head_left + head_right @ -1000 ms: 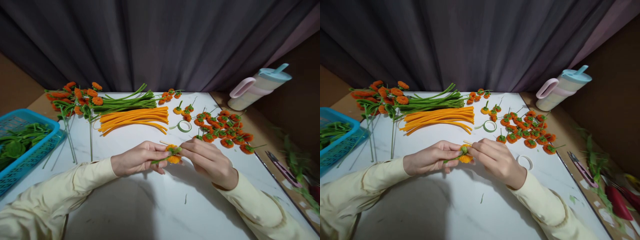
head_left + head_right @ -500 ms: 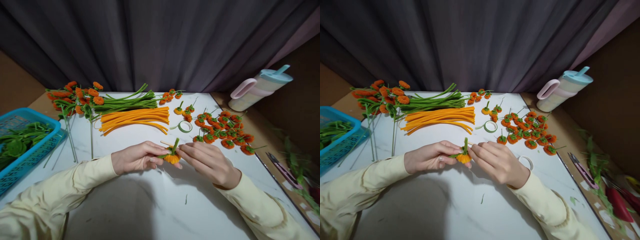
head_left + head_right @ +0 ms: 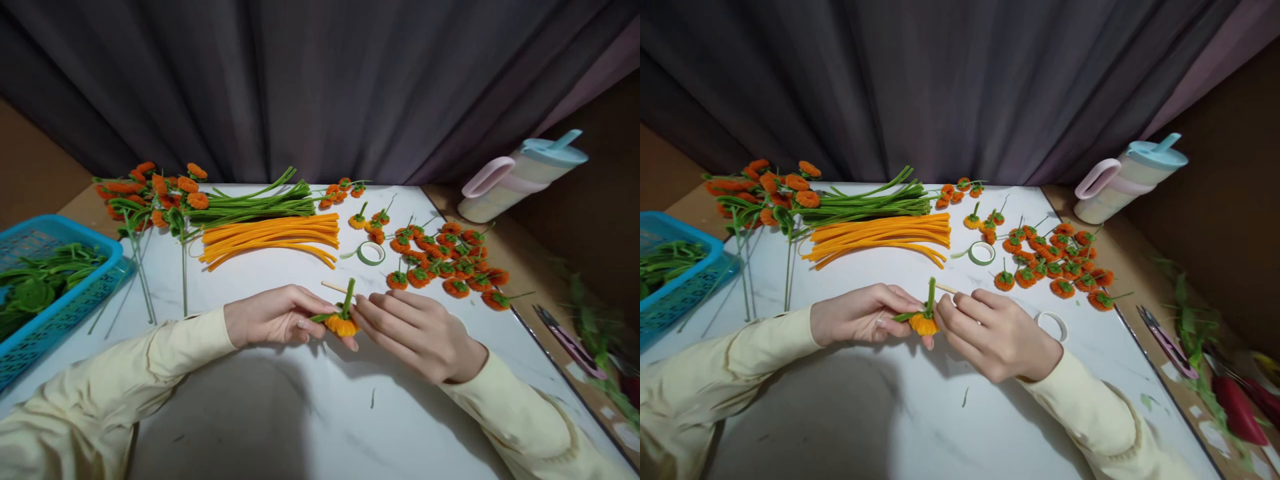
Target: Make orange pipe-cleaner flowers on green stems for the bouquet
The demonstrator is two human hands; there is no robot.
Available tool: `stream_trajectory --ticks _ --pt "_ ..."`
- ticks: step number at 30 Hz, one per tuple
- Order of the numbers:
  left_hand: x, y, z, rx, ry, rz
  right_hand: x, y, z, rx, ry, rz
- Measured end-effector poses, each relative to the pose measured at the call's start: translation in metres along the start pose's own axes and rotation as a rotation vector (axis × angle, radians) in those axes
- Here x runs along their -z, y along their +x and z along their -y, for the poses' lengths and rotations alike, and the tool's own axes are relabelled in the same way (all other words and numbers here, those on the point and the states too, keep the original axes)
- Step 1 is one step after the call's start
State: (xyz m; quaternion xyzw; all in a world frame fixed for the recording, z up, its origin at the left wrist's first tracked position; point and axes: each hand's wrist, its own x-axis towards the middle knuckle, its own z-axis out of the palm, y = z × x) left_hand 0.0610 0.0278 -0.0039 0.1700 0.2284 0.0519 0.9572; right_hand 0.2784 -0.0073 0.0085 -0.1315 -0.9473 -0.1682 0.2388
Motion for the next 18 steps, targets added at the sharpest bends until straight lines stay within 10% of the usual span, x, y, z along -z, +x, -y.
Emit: stream_trajectory --ticks 18 --pt "-0.016 -0.001 0.028 -0.465 0.495 -0.300 0.013 0.014 0.015 -0.083 -0.158 0.141"
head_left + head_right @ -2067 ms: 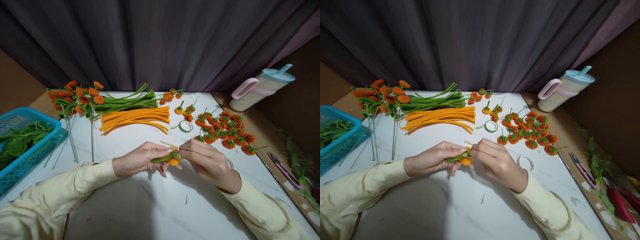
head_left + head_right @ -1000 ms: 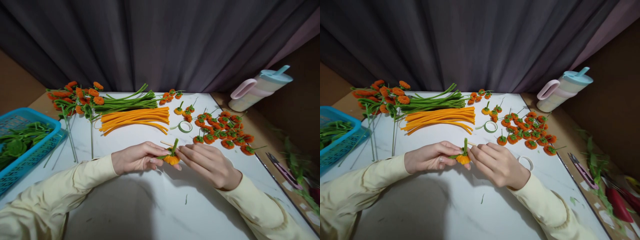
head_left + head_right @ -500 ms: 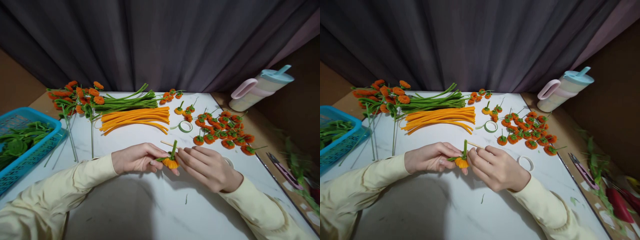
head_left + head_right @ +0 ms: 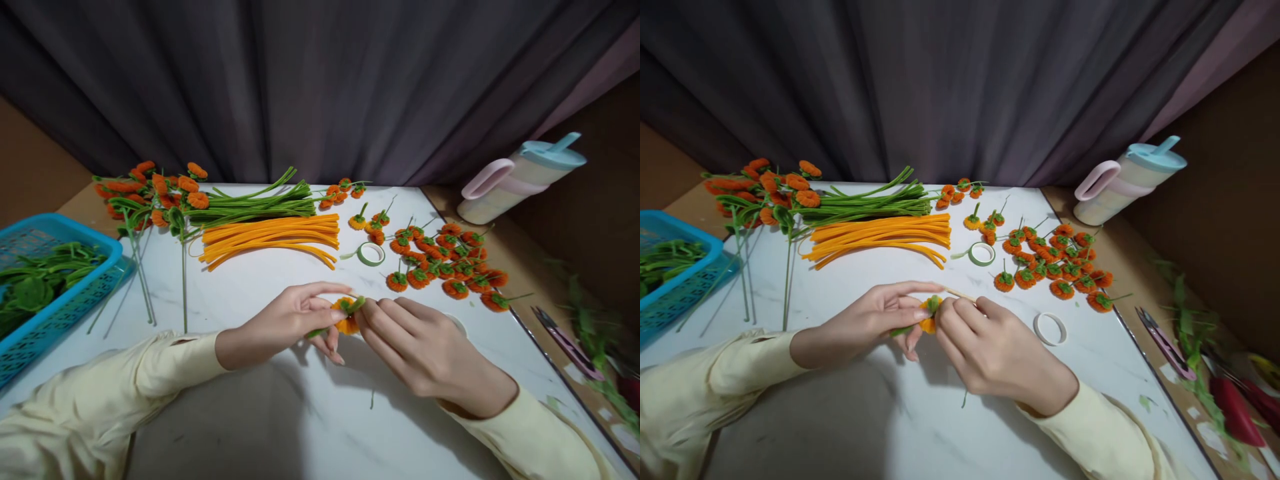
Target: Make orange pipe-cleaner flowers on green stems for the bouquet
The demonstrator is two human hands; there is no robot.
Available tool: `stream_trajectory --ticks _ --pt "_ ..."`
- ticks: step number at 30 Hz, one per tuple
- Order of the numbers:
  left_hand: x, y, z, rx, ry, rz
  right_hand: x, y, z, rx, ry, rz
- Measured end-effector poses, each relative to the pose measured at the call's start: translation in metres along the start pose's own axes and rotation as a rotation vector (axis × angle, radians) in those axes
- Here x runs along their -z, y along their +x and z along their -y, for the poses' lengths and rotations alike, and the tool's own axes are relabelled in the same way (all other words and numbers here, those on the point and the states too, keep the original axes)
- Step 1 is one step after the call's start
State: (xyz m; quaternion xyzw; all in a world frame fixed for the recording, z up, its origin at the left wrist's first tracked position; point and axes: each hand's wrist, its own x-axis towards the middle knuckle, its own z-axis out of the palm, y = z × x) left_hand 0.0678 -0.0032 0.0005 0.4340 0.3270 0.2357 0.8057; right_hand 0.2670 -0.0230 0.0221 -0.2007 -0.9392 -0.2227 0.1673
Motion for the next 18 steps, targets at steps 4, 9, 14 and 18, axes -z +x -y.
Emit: stream_trajectory --ticks 4,9,14,18 --pt "-0.002 0.002 0.003 -0.088 0.052 -0.006 0.001 0.001 -0.004 0.058 -0.018 -0.003" --pt "-0.005 -0.002 0.005 -0.160 0.160 -0.057 0.002 0.006 -0.005 -0.049 0.094 0.041" --pt "-0.006 -0.004 0.007 -0.212 0.264 -0.094 0.007 0.013 -0.003 -0.239 0.268 0.111" --pt "-0.005 -0.003 0.011 -0.259 0.345 -0.112 0.013 0.019 -0.003 -0.364 0.405 0.245"
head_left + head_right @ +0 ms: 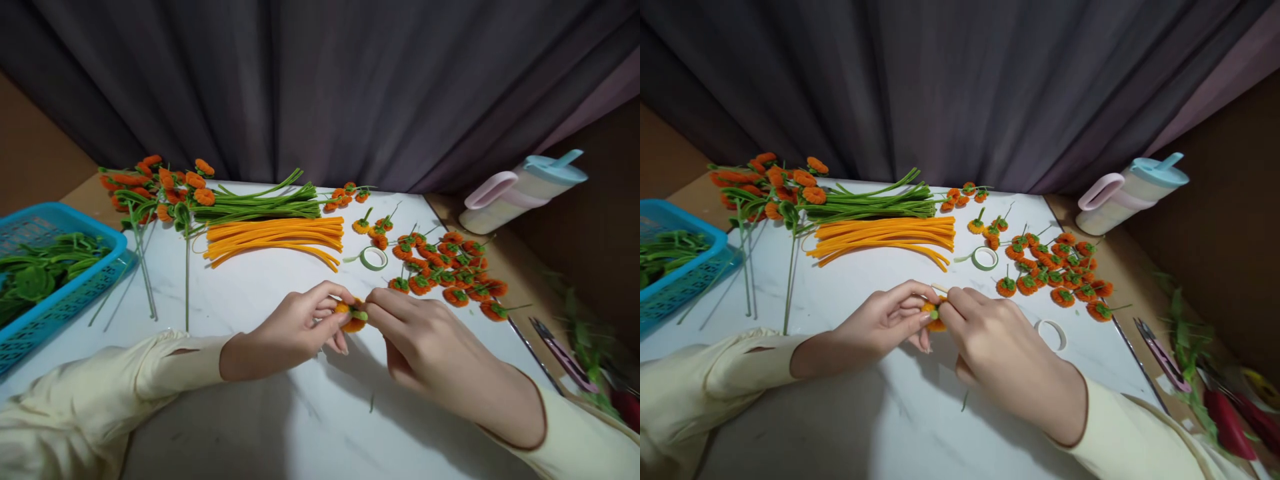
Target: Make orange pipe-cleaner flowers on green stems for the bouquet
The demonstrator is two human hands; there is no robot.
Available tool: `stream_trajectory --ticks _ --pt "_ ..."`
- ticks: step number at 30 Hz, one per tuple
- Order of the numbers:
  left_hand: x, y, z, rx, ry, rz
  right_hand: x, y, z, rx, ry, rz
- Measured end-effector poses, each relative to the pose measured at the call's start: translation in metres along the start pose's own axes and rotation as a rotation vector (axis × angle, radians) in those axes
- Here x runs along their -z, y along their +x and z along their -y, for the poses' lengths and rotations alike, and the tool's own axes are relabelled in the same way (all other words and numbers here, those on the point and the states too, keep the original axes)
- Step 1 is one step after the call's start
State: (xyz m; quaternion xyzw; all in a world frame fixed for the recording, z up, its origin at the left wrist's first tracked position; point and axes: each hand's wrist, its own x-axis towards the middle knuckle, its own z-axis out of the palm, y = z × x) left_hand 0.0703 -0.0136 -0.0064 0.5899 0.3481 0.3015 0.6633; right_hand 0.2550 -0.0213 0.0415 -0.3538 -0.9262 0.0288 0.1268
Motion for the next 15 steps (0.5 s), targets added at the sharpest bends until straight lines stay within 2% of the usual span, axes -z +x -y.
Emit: stream_trajectory --ticks 3,6,11,13,15 --pt "0.000 -0.001 0.003 -0.052 0.107 -0.048 0.005 0.005 0.003 -0.162 0.179 0.091" --pt "-0.001 -0.004 0.005 -0.105 0.239 -0.117 0.008 0.011 0.002 -0.338 0.378 0.086" --pt "-0.001 -0.006 0.010 -0.167 0.350 -0.147 0.003 0.014 -0.005 -0.691 0.874 0.202" --pt "0.000 -0.004 0.010 -0.167 0.332 -0.130 0.000 0.012 -0.008 -0.680 0.899 0.184" --pt "0.003 -0.001 0.005 -0.166 0.337 -0.084 -0.002 0.009 -0.010 -0.524 0.753 0.094"
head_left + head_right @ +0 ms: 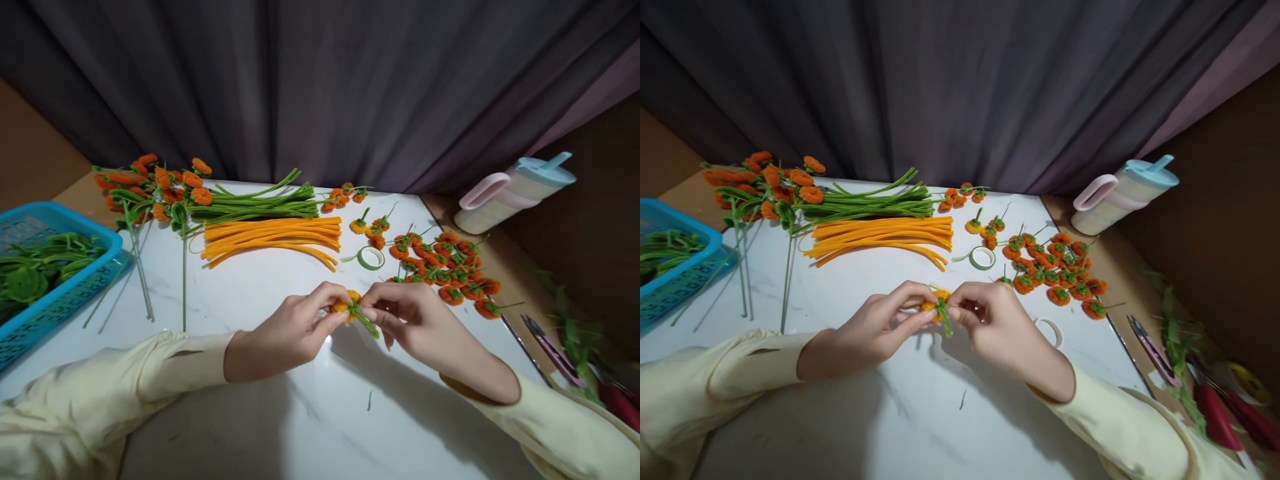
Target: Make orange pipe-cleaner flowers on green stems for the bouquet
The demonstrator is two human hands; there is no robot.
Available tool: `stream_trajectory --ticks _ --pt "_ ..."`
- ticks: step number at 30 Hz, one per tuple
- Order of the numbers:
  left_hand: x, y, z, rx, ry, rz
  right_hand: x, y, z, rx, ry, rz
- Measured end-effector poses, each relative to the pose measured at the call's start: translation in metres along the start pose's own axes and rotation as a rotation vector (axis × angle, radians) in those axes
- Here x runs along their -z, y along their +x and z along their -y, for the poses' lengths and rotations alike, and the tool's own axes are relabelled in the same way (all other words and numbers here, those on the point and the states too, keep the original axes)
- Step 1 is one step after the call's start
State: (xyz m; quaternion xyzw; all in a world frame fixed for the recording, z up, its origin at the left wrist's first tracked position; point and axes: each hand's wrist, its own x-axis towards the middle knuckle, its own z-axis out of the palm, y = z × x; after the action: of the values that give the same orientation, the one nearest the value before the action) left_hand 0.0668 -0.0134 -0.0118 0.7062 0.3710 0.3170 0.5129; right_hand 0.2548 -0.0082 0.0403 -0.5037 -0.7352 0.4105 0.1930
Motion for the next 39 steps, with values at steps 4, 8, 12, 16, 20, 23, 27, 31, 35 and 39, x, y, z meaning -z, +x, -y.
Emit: stream_trajectory --ticks 4,8,12,16,20,23,27,31,35,39 --pt "0.012 0.008 -0.014 -0.065 0.220 0.085 -0.002 -0.006 -0.005 0.396 -0.364 -0.085" --pt "0.015 0.013 -0.025 -0.106 0.447 0.065 -0.008 -0.010 -0.008 0.566 -0.652 -0.115" --pt "0.009 0.013 -0.024 -0.097 0.526 0.029 -0.013 -0.009 -0.010 0.637 -0.779 -0.190" --pt "0.006 0.013 -0.020 -0.129 0.501 -0.014 -0.013 -0.008 -0.011 0.635 -0.782 -0.240" --pt "0.007 0.014 -0.020 -0.147 0.430 -0.029 -0.011 -0.007 -0.011 0.621 -0.739 -0.247" --pt "0.008 0.015 -0.021 -0.145 0.434 -0.023 -0.012 -0.006 -0.013 0.613 -0.696 -0.237" --pt "0.005 0.014 -0.020 -0.068 0.483 0.019 -0.014 -0.004 -0.016 0.635 -0.668 -0.221" --pt "-0.002 0.015 -0.016 0.019 0.487 0.050 -0.016 -0.004 -0.019 0.605 -0.629 -0.215" --pt "-0.008 0.017 -0.009 -0.054 0.465 -0.011 -0.018 -0.005 -0.017 0.511 -0.474 -0.236" --pt "-0.011 0.017 0.000 -0.158 0.445 -0.075 -0.015 -0.003 -0.010 0.341 -0.241 -0.275"
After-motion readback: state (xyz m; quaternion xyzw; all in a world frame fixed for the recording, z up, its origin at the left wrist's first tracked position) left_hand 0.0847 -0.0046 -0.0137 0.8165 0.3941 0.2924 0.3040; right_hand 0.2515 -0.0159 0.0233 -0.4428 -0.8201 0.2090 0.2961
